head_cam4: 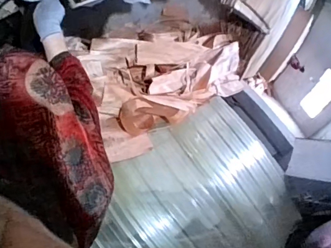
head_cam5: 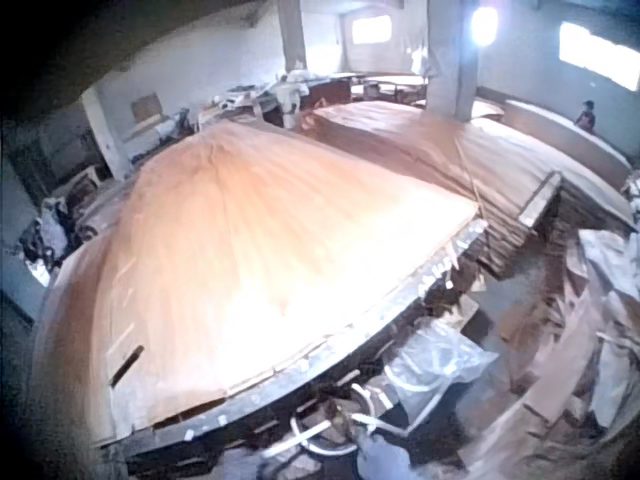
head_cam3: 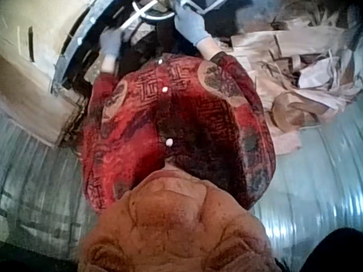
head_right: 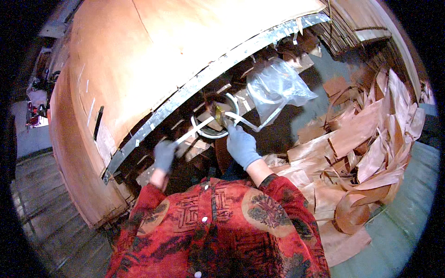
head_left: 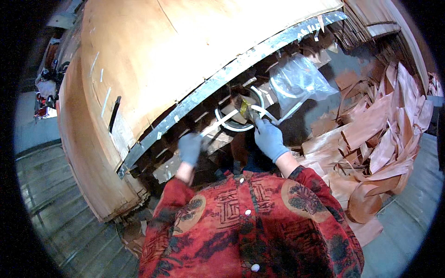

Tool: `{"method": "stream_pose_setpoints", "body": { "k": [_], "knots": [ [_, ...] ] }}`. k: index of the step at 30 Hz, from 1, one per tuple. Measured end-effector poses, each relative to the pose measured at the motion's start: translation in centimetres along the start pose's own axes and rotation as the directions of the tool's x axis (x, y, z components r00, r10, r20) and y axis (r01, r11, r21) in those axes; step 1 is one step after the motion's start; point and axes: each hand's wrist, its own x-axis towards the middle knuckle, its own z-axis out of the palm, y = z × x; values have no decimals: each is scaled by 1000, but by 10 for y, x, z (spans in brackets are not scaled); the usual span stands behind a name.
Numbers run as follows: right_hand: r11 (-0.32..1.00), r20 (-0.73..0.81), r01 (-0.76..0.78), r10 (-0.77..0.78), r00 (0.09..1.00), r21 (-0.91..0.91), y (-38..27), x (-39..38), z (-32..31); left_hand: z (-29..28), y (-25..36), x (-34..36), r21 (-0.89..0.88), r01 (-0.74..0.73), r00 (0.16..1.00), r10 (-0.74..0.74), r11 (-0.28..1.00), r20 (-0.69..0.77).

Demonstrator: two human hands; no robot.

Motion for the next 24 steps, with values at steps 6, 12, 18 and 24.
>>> {"method": "stream_pose_setpoints", "body": {
  "k": [6,12,18,24],
  "knots": [
    [997,-53,-50,53,997,55,-14,-1,8,-181,-412,-191,807,488,873,-192,332,-449],
    [1000,-166,5,-7,986,-12,-20,-9,14,-203,-477,-339,43,952,274,-787,302,-553],
    [884,-87,-45,4,996,-466,-38,-6,12,-132,-287,-187,267,255,958,-281,929,65],
    [636,226,501,-723,653,587,-229,-36,-13,-167,-98,-164,-397,-13,934,152,918,322]
  ]
}}
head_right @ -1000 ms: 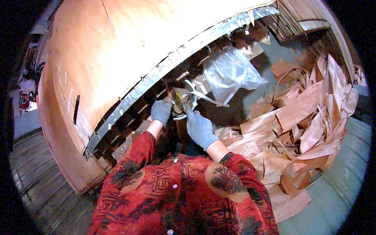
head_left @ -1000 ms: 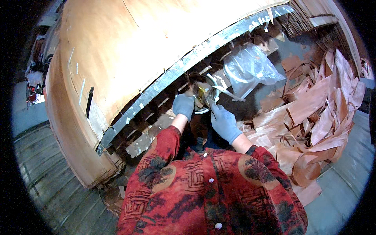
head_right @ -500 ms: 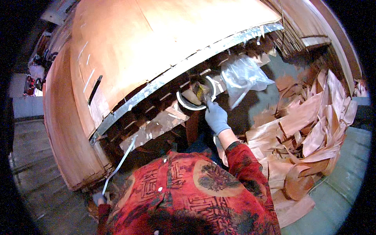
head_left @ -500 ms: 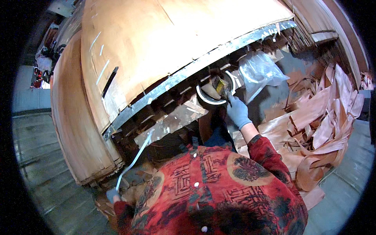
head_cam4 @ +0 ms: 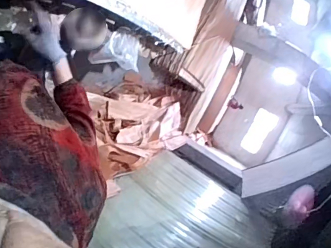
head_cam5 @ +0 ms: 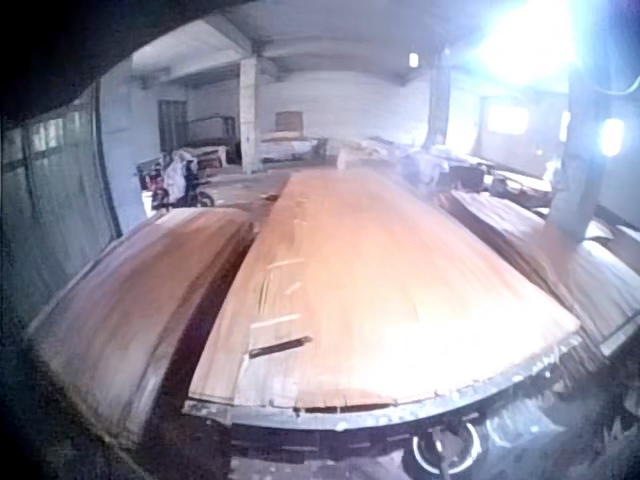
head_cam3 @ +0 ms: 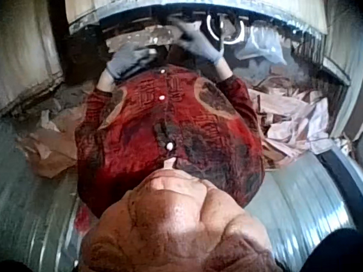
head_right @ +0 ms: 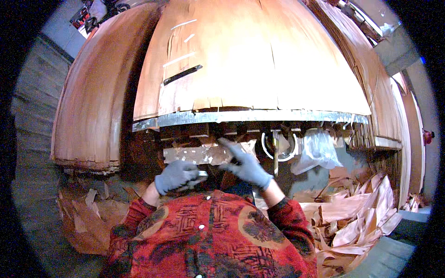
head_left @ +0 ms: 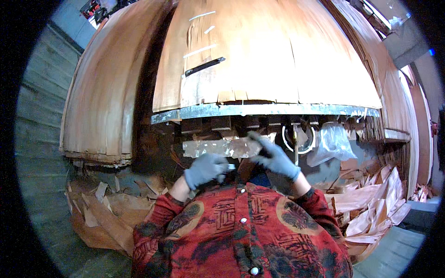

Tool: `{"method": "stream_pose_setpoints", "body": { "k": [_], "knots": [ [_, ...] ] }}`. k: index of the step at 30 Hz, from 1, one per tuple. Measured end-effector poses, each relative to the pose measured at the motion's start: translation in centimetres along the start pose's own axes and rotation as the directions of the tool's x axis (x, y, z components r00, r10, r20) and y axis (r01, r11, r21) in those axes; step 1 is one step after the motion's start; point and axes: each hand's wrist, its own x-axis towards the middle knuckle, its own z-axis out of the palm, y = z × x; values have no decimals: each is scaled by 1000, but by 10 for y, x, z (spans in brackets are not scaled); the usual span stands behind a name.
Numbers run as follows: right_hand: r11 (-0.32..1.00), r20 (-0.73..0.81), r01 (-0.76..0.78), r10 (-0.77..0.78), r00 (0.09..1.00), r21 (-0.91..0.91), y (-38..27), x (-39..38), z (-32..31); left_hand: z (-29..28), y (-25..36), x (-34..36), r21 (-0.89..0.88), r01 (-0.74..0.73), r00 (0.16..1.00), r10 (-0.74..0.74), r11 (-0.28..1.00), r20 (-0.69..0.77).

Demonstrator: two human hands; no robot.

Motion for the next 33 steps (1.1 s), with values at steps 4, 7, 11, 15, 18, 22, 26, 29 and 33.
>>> {"method": "stream_pose_setpoints", "body": {
  "k": [4,7,11,15,18,22,26,29,33],
  "knots": [
    [872,317,-338,229,921,353,-47,15,8,-12,40,10,309,-351,923,382,884,-45],
    [820,312,-446,345,885,359,-44,14,-22,-30,42,22,247,-289,900,351,925,-260],
    [928,31,-372,372,928,20,1,-7,-92,-79,11,41,145,-268,794,304,952,-527],
    [695,-287,-474,377,881,-541,30,-44,-212,-119,24,29,-128,34,725,-112,991,-680],
    [300,-524,-619,342,780,-726,84,-71,-264,-106,10,56,-148,21,782,-109,989,-614],
    [842,-248,-257,152,957,-475,41,2,-196,-50,64,91,-100,22,910,-62,995,-411],
    [971,107,166,-149,983,-175,11,67,-89,-14,99,110,-54,-9,973,-3,998,-232],
    [989,97,132,-124,987,-72,13,89,-65,-16,97,108,-394,61,965,-155,917,-212],
    [982,205,124,-93,974,-143,24,105,-73,-34,81,105,-257,-35,948,-50,966,-314]
  ]
}}
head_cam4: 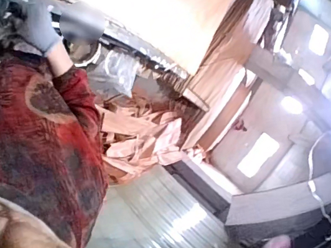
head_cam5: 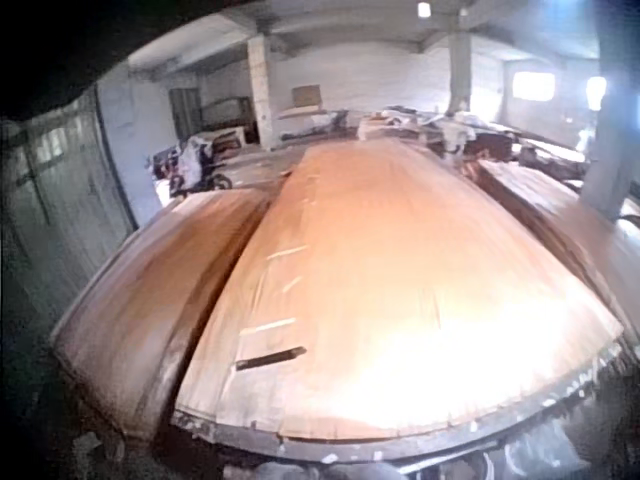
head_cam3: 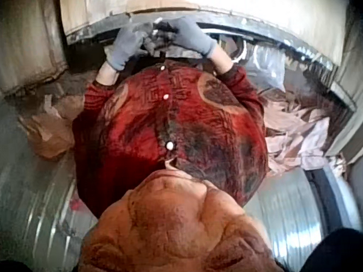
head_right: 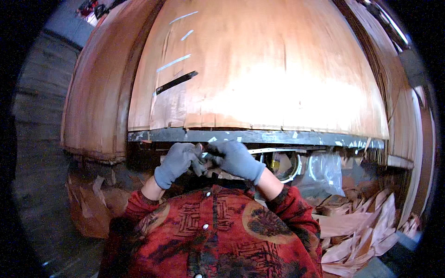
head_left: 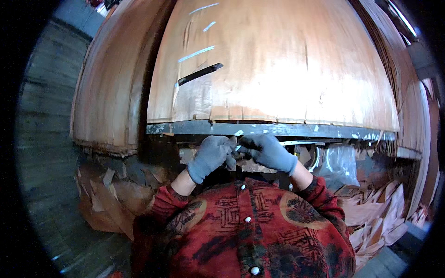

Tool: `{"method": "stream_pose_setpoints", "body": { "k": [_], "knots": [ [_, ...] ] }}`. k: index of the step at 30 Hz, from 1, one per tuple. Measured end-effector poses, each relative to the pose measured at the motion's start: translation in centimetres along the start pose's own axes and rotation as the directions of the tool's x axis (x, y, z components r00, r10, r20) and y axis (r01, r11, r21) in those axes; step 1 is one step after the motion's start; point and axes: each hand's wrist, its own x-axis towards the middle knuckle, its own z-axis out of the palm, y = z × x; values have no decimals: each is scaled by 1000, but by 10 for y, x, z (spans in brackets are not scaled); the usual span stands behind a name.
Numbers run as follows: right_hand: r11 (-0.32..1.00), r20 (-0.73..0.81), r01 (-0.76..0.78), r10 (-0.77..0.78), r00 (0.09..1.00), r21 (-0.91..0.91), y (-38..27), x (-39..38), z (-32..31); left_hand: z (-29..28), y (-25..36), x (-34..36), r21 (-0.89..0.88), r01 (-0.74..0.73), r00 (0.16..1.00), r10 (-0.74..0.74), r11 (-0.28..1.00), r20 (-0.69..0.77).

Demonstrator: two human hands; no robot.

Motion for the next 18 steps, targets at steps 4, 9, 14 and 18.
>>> {"method": "stream_pose_setpoints", "body": {
  "k": [4,9,14,18],
  "knots": [
    [895,-72,-329,366,928,302,-7,24,-8,-31,-9,7,85,-159,965,173,984,-195],
    [677,4,-400,506,863,618,-27,63,-7,-66,-35,14,-154,-117,981,90,981,-175],
    [730,85,-404,433,898,551,-25,90,14,-73,-38,11,-283,-57,998,43,958,-53],
    [754,212,-400,340,916,521,-30,101,33,-83,-64,10,-148,-183,953,139,972,-270]
  ]
}}
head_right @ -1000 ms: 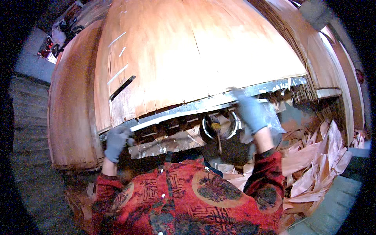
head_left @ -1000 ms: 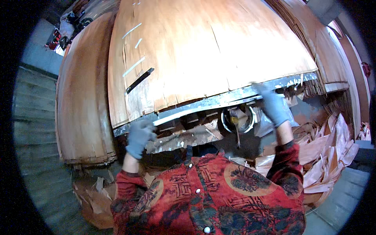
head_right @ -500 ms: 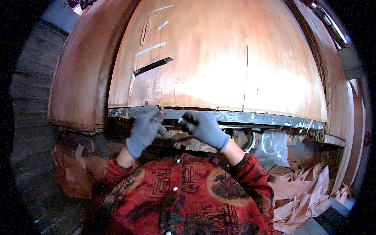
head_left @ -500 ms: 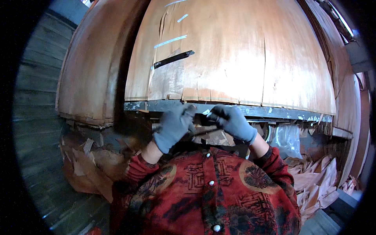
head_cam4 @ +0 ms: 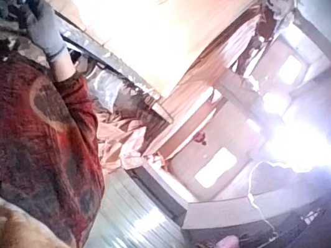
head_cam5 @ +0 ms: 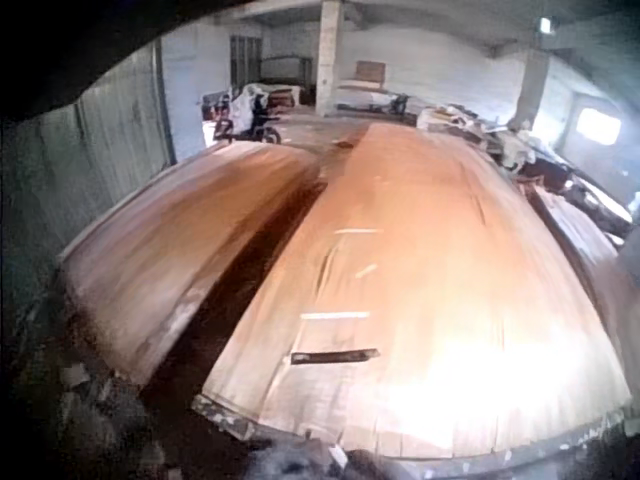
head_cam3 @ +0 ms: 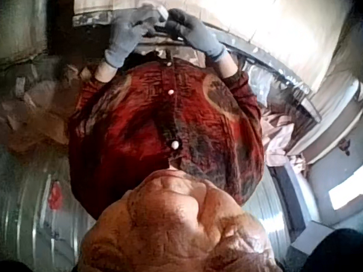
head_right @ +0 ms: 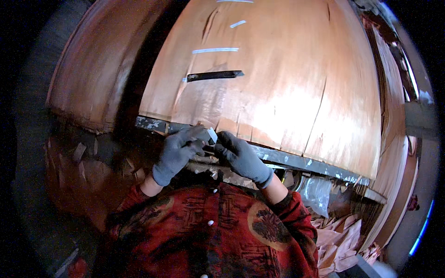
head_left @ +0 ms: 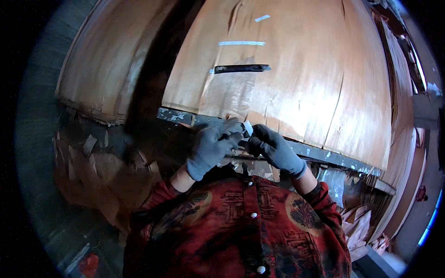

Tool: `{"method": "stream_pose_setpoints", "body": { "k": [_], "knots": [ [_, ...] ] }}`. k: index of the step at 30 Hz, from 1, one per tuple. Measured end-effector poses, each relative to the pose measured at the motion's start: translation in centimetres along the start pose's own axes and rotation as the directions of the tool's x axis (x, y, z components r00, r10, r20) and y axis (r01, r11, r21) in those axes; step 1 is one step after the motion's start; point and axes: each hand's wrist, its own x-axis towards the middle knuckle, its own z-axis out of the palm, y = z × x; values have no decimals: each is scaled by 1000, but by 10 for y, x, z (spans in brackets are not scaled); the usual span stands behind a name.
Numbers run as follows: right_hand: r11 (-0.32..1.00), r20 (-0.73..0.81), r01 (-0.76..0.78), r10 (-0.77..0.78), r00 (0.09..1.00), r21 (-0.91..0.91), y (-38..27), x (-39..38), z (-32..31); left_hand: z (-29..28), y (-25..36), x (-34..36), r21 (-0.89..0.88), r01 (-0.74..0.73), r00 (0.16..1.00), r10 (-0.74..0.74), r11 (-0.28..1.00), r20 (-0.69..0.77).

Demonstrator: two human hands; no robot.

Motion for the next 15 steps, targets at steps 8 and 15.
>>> {"method": "stream_pose_setpoints", "body": {
  "k": [8,15],
  "knots": [
    [833,23,-32,54,998,-552,-19,38,-7,-64,-75,-8,181,-142,804,220,973,-553],
    [708,171,139,-25,985,-693,0,127,28,-68,-80,-15,544,-106,833,373,832,-408]
  ]
}}
